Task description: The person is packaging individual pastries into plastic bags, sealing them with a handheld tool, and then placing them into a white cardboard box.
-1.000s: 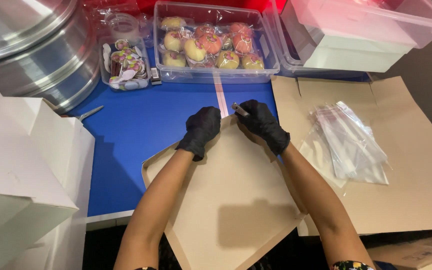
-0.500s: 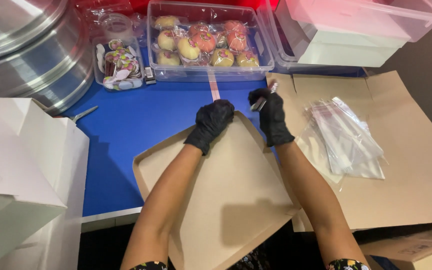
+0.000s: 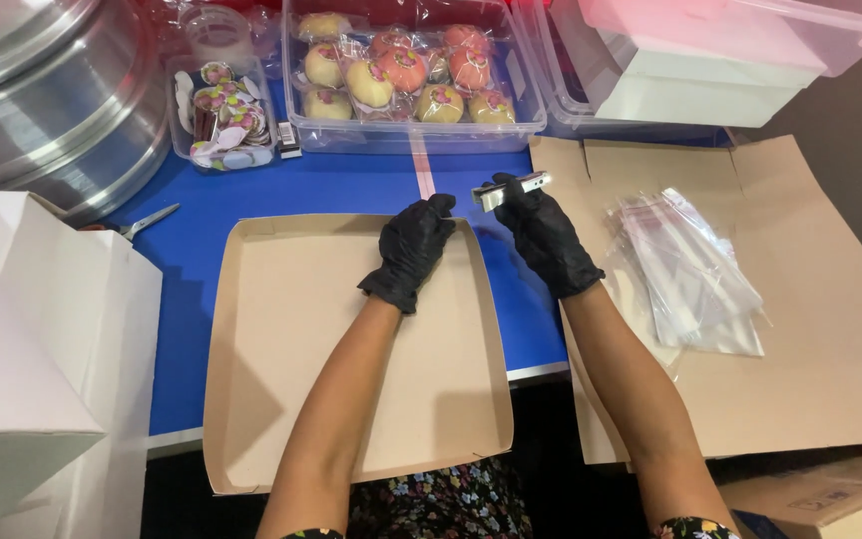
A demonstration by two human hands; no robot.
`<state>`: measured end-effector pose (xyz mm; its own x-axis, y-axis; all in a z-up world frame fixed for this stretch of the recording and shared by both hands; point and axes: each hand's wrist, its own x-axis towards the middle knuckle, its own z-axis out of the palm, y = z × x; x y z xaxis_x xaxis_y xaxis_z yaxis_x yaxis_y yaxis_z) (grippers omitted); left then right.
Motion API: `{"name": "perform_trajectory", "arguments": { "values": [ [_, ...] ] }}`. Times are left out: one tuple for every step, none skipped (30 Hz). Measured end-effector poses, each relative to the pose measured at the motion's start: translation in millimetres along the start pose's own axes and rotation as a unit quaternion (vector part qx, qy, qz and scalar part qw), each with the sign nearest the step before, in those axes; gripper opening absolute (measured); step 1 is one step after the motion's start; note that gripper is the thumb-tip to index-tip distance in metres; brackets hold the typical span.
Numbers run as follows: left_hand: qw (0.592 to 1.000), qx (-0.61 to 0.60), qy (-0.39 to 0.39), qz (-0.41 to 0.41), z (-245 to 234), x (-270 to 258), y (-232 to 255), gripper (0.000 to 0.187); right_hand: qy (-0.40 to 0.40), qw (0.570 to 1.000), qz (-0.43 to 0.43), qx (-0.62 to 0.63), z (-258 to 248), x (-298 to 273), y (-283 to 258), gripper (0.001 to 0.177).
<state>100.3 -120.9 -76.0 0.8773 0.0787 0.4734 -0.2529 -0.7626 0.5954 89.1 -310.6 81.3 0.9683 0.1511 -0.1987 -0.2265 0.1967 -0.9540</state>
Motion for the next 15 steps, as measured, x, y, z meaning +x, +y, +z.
{"name": "perform_trajectory", "arguments": {
  "values": [
    [1.0, -0.002, 0.013, 0.015, -11.6, -0.7, 7.9, 0.042, 0.001, 0.998, -0.054, -0.025, -1.1, 4.5, 2.3, 0.038],
    [0.999, -0.003, 0.025, 0.03, -23.5, -3.1, 15.4, 0.044, 0.003, 0.993, -0.106, -0.049, -2.3, 8.4, 6.1, 0.035],
    [0.999, -0.002, 0.025, 0.029, -35.7, -3.6, 25.1, 0.044, 0.001, 0.993, -0.105, -0.049, -3.9, 9.6, 7.7, 0.035],
    [0.999, -0.035, 0.013, 0.008, -48.9, -2.5, 34.0, 0.045, -0.047, 0.979, -0.172, -0.098, -4.2, 11.9, 8.5, 0.029],
    [0.998, -0.069, 0.001, -0.013, -62.0, -1.5, 42.8, 0.046, -0.096, 0.955, -0.238, -0.146, -4.4, 14.3, 9.4, 0.023],
    [0.998, -0.068, 0.0, -0.014, -62.2, -0.1, 43.4, 0.046, -0.096, 0.956, -0.237, -0.146, 1.8, 11.3, 6.6, 0.023],
    [0.995, -0.098, 0.0, -0.021, -62.2, 1.1, 43.9, 0.045, -0.122, 0.941, -0.265, -0.174, 7.7, 8.4, 4.0, 0.02],
    [0.991, -0.128, -0.001, -0.028, -61.7, 1.4, 44.7, 0.045, -0.148, 0.923, -0.291, -0.202, 13.2, 4.9, 1.7, 0.017],
    [0.991, -0.129, -0.001, -0.03, -60.9, 1.4, 45.1, 0.045, -0.148, 0.924, -0.29, -0.203, 11.9, 9.2, 5.1, 0.017],
    [0.984, -0.174, 0.0, -0.04, -60.7, 2.4, 45.1, 0.044, -0.166, 0.928, -0.287, -0.17, 11.5, 14.1, 7.8, 0.018],
    [0.975, -0.218, 0.001, -0.051, -60.6, 3.4, 45.3, 0.044, -0.184, 0.931, -0.284, -0.137, 11.0, 18.9, 10.3, 0.02],
    [0.975, -0.217, 0.001, -0.051, -60.8, 2.6, 46.2, 0.044, -0.185, 0.931, -0.284, -0.137, 12.7, 21.0, 9.4, 0.02],
    [0.988, -0.152, 0.004, -0.039, -60.9, 1.8, 47.3, 0.044, -0.189, 0.917, -0.299, -0.182, 14.1, 23.0, 8.3, 0.022],
    [0.996, -0.088, 0.006, -0.027, -60.6, 0.6, 48.5, 0.045, -0.192, 0.902, -0.313, -0.228, 15.2, 24.8, 7.5, 0.024],
    [0.996, -0.087, 0.006, -0.027, -64.3, -1.3, 51.8, 0.045, -0.193, 0.902, -0.313, -0.228, 13.6, 28.0, 9.1, 0.024]
  ]
}}
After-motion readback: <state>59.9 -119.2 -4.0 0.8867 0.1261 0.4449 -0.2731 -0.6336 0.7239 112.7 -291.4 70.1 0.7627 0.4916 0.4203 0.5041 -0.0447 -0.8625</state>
